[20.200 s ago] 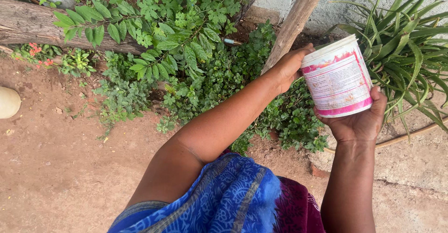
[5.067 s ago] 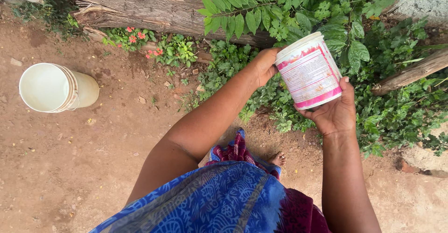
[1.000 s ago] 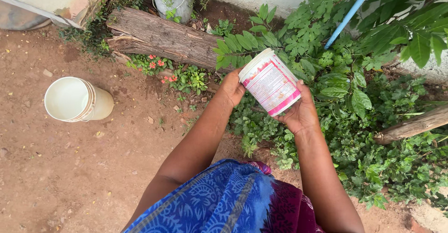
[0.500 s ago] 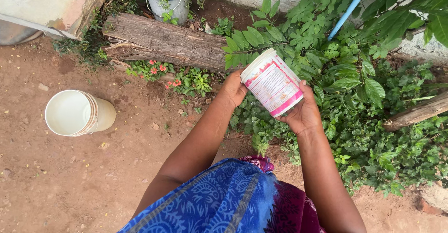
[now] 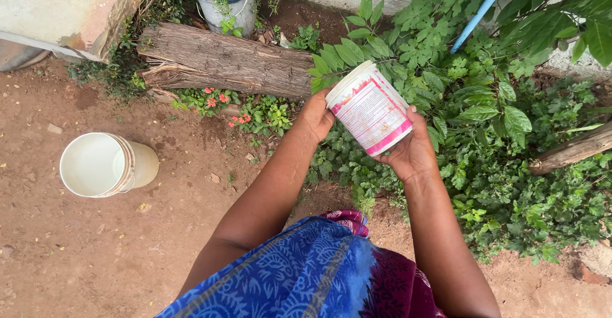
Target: The person holds a white plastic container and pours water from it onto the leaves and base of a small tree.
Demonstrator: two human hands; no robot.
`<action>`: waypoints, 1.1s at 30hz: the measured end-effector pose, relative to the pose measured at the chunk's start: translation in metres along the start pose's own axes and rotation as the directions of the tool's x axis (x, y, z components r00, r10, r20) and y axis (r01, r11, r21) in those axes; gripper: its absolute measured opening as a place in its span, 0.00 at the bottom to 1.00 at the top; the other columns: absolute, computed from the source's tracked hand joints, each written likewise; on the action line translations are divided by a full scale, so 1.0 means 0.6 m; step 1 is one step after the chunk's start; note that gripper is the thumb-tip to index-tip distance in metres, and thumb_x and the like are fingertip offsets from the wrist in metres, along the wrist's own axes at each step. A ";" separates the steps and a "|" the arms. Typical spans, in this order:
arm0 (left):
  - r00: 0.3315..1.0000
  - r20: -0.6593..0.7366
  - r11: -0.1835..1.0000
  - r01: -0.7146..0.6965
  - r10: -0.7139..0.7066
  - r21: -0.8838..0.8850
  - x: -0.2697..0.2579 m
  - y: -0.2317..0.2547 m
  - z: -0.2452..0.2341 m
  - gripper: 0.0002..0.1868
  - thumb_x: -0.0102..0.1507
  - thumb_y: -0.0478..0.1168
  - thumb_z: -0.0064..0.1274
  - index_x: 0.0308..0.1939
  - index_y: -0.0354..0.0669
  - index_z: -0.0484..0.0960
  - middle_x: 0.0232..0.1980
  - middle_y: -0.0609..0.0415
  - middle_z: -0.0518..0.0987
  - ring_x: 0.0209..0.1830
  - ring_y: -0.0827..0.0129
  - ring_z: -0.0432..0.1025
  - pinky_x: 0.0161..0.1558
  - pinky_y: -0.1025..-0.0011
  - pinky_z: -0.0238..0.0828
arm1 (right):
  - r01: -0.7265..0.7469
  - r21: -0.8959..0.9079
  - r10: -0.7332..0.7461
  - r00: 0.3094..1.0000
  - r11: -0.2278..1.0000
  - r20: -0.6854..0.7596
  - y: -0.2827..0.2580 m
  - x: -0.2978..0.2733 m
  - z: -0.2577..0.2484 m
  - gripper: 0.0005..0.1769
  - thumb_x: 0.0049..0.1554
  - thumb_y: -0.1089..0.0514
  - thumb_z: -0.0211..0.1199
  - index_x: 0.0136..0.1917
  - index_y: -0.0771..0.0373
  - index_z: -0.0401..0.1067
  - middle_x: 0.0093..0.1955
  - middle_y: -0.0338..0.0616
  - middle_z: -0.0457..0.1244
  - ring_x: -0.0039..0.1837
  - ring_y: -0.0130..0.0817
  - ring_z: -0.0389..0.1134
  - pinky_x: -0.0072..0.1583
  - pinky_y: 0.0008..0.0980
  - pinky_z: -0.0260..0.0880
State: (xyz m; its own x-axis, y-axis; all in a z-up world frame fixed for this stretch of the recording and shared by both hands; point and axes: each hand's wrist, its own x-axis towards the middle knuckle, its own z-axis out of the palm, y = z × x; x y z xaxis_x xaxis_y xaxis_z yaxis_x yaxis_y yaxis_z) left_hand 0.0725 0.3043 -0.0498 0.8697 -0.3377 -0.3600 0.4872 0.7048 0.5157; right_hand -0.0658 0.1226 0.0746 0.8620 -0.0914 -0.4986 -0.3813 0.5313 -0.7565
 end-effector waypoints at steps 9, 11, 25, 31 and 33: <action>0.999 -0.042 0.997 0.006 -0.003 0.079 -0.024 0.042 0.025 0.18 0.71 0.39 0.38 0.60 0.37 0.79 0.57 0.49 0.81 0.56 0.69 0.74 0.60 0.69 0.70 | 0.031 0.002 -0.030 1.000 1.000 -0.003 0.007 0.011 0.020 0.43 0.53 0.27 0.54 0.73 0.51 0.60 0.70 0.52 0.63 0.69 0.54 0.64 0.63 0.71 0.61; 0.999 -0.052 0.997 0.005 -0.001 0.072 -0.026 0.042 0.021 0.18 0.71 0.39 0.39 0.59 0.37 0.79 0.56 0.49 0.82 0.55 0.69 0.75 0.60 0.68 0.71 | 0.024 0.007 -0.024 1.000 1.000 -0.004 0.013 0.012 0.020 0.43 0.53 0.27 0.55 0.73 0.52 0.60 0.71 0.52 0.62 0.69 0.54 0.64 0.63 0.71 0.61; 0.998 -0.060 1.000 -0.003 0.004 0.004 -0.037 0.025 -0.061 0.12 0.71 0.39 0.45 0.50 0.35 0.80 0.49 0.51 0.83 0.47 0.70 0.77 0.54 0.69 0.74 | -0.011 -0.004 0.011 1.000 1.000 -0.015 0.063 -0.003 0.030 0.46 0.51 0.26 0.58 0.73 0.54 0.61 0.70 0.53 0.62 0.69 0.53 0.64 0.62 0.70 0.63; 0.998 -0.060 0.999 -0.025 0.027 0.021 -0.034 0.025 -0.096 0.13 0.70 0.38 0.42 0.50 0.36 0.80 0.48 0.52 0.83 0.46 0.72 0.76 0.50 0.72 0.73 | -0.025 -0.004 0.025 1.000 1.000 -0.018 0.073 -0.001 0.037 0.47 0.50 0.26 0.59 0.73 0.53 0.60 0.71 0.52 0.61 0.69 0.52 0.63 0.61 0.70 0.63; 0.997 -0.071 0.999 -0.030 0.032 0.029 -0.034 0.031 -0.102 0.12 0.72 0.38 0.43 0.52 0.37 0.81 0.48 0.54 0.82 0.44 0.74 0.75 0.45 0.75 0.67 | -0.022 -0.002 0.022 1.000 1.000 -0.020 0.076 0.000 0.041 0.47 0.49 0.26 0.59 0.73 0.52 0.60 0.71 0.52 0.61 0.69 0.51 0.63 0.60 0.69 0.63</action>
State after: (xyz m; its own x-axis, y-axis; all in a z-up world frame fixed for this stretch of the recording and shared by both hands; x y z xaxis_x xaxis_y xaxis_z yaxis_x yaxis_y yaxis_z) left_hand 0.0587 0.3624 -0.0805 0.8770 -0.2696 -0.3977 0.4629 0.6960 0.5490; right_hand -0.0746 0.1676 0.0506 0.8463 -0.0965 -0.5239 -0.4013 0.5314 -0.7461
